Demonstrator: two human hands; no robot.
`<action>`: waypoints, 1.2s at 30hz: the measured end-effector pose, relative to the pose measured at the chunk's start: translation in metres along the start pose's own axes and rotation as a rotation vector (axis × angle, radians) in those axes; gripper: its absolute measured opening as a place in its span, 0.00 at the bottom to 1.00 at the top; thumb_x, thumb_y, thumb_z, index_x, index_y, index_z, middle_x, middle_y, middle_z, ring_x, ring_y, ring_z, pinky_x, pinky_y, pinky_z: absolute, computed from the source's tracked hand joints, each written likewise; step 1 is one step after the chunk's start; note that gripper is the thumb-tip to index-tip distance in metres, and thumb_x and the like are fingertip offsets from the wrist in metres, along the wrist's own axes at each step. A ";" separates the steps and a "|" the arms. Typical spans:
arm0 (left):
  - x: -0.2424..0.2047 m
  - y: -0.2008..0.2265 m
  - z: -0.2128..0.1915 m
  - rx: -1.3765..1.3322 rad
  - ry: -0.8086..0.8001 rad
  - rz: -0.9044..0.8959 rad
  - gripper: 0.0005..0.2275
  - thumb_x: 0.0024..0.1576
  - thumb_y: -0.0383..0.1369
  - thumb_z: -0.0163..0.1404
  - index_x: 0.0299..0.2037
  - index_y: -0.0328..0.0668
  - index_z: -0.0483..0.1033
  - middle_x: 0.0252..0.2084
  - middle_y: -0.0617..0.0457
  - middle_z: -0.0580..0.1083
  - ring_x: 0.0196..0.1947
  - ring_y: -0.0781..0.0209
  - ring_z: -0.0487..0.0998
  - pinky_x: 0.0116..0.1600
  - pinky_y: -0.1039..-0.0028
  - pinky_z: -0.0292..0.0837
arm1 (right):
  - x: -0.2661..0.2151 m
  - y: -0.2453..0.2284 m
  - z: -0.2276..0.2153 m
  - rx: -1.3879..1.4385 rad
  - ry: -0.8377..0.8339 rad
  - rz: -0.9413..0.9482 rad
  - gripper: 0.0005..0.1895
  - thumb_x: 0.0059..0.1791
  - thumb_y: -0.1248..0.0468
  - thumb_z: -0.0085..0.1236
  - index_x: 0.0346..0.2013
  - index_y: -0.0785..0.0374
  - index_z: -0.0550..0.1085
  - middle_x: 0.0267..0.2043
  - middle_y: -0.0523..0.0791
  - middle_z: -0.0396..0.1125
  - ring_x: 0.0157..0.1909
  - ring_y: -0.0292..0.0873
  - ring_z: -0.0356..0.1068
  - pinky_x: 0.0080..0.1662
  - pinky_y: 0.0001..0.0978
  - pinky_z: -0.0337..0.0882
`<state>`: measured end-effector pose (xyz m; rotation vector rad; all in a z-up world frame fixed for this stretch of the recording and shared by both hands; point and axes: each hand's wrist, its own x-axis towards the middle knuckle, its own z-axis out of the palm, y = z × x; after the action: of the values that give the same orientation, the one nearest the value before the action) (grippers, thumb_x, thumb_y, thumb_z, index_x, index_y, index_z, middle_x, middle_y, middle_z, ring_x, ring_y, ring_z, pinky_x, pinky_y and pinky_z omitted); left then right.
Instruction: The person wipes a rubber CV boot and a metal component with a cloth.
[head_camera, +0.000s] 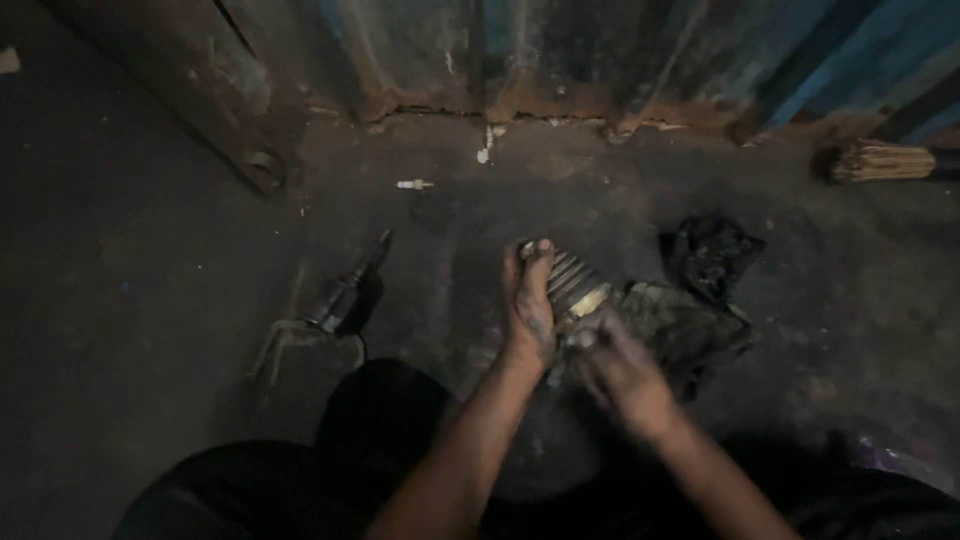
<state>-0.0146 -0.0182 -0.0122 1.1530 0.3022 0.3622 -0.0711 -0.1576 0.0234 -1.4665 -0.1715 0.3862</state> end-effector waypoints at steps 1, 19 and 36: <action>0.001 0.002 0.000 -0.061 -0.042 0.001 0.14 0.63 0.42 0.48 0.47 0.37 0.71 0.42 0.51 0.71 0.45 0.59 0.71 0.52 0.71 0.68 | 0.000 0.003 -0.004 0.360 0.005 0.167 0.09 0.55 0.63 0.46 0.49 0.61 0.69 0.31 0.43 0.63 0.20 0.37 0.54 0.25 0.30 0.54; -0.019 0.073 0.021 -0.063 -0.463 -0.121 0.51 0.54 0.45 0.62 0.77 0.51 0.31 0.71 0.42 0.57 0.71 0.47 0.60 0.69 0.57 0.60 | 0.017 -0.020 -0.029 0.668 0.121 -0.223 0.13 0.57 0.57 0.43 0.48 0.63 0.70 0.40 0.48 0.70 0.29 0.40 0.64 0.31 0.29 0.64; -0.025 0.111 0.015 0.368 -0.761 -0.014 0.37 0.41 0.38 0.69 0.63 0.42 0.68 0.61 0.47 0.72 0.63 0.51 0.74 0.67 0.60 0.70 | 0.007 0.060 -0.067 0.930 0.086 0.140 0.20 0.54 0.49 0.46 0.45 0.62 0.72 0.27 0.40 0.65 0.21 0.34 0.58 0.25 0.27 0.58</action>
<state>-0.0445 -0.0019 0.0971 1.5591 -0.3052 -0.1681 -0.0507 -0.2145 -0.0435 -0.5734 0.1716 0.4328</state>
